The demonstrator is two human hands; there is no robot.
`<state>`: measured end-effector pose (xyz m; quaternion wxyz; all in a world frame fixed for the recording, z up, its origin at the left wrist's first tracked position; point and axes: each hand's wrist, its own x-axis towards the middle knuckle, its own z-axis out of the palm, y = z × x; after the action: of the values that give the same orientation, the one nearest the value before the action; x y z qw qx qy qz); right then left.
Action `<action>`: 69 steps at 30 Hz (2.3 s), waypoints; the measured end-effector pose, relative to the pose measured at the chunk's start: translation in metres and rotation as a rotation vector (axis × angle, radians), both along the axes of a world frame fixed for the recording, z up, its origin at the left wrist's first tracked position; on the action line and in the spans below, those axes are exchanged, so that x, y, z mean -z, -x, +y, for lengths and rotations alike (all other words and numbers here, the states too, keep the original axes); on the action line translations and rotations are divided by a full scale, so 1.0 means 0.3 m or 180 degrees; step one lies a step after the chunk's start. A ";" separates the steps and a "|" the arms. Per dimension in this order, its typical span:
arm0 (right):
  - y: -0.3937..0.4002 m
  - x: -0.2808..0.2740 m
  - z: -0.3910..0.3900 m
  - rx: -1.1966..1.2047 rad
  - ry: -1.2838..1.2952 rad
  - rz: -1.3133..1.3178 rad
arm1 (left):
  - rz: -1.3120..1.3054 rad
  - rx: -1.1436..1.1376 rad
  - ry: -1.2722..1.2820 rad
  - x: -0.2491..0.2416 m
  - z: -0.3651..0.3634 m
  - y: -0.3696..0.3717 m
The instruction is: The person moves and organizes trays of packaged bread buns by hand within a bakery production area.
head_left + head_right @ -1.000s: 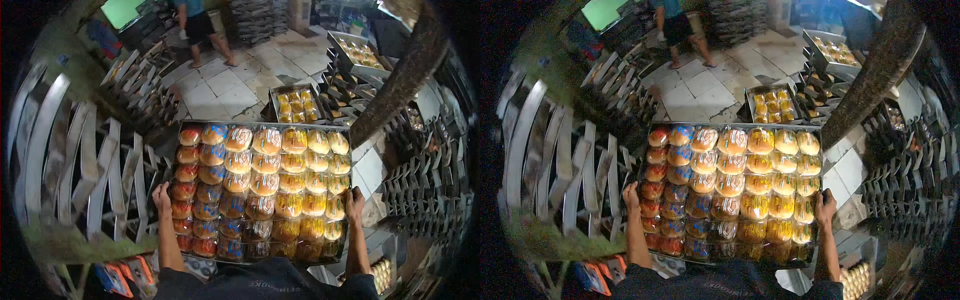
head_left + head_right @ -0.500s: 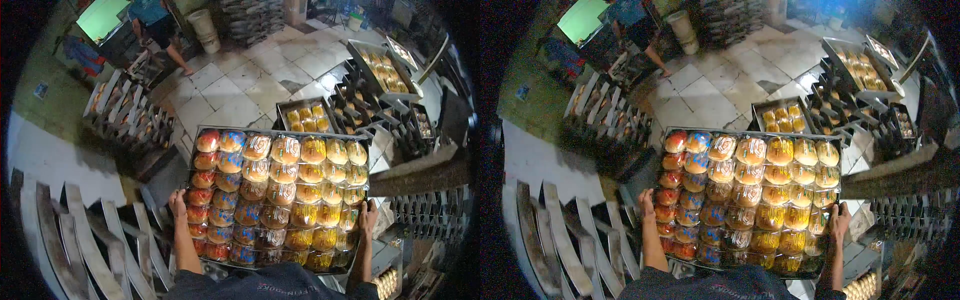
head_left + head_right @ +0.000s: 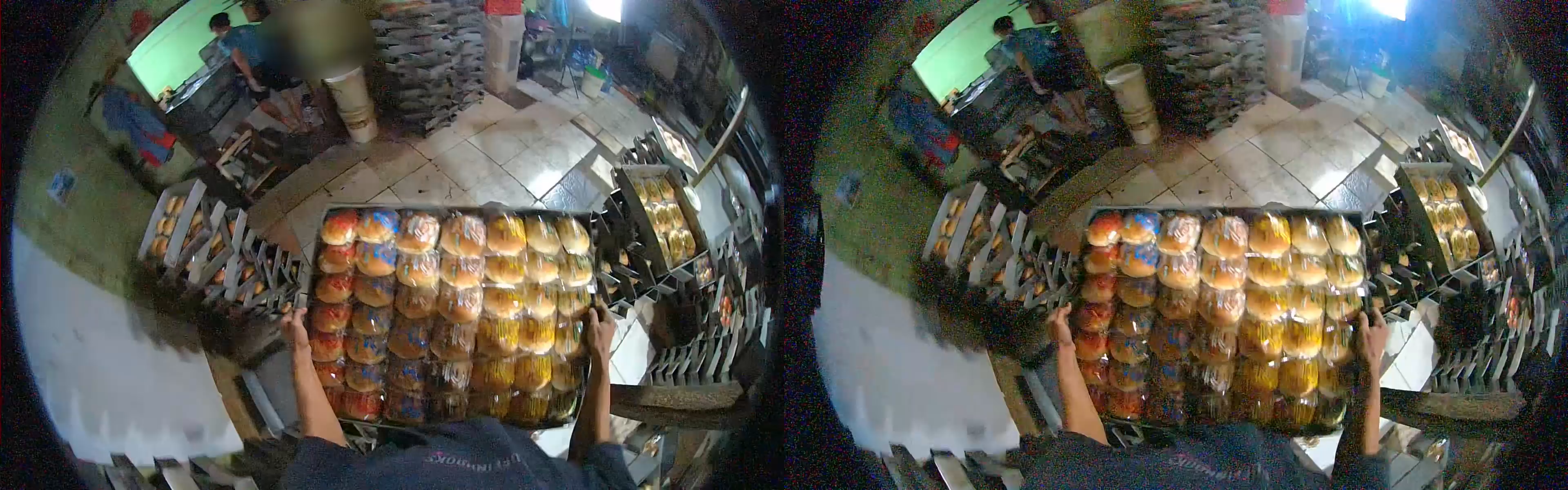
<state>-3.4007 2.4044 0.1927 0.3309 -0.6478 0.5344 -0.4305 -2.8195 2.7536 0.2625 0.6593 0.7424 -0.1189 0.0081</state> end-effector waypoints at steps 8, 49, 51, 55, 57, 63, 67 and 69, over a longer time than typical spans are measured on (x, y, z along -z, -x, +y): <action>-0.023 -0.017 -0.078 -0.0011 -0.0112 0.0228 | 0.0527 0.0094 0.0261 0.038 0.212 0.079; 0.210 -0.176 0.351 0.1667 0.0490 0.0111 | 0.0029 0.2022 0.0656 0.130 -0.517 0.106; 0.230 -0.146 0.287 0.1714 0.0444 0.0211 | 0.0052 0.2066 0.0748 0.172 -0.488 0.059; 0.222 -0.182 0.381 0.2034 0.0725 0.0607 | -0.0942 0.2414 0.0796 0.264 -0.438 -0.049; 0.232 -0.152 0.380 0.2104 0.0961 0.0550 | -0.0697 0.2604 0.0917 0.235 -0.467 -0.039; 0.232 -0.098 0.338 0.2070 0.1640 0.0429 | 0.0021 0.2412 0.0914 0.290 -0.467 -0.104; 0.227 -0.145 0.364 0.1994 0.1126 0.0584 | 0.0759 0.2503 0.1238 0.318 -0.512 -0.134; 0.228 -0.156 0.386 0.1814 0.1104 0.0359 | 0.0890 0.2232 0.1335 0.250 -0.430 0.011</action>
<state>-3.4691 2.5201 0.2394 0.0520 -0.5419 0.6302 -0.5536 -2.8228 2.6245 0.1876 0.7685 0.5010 -0.2693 -0.2931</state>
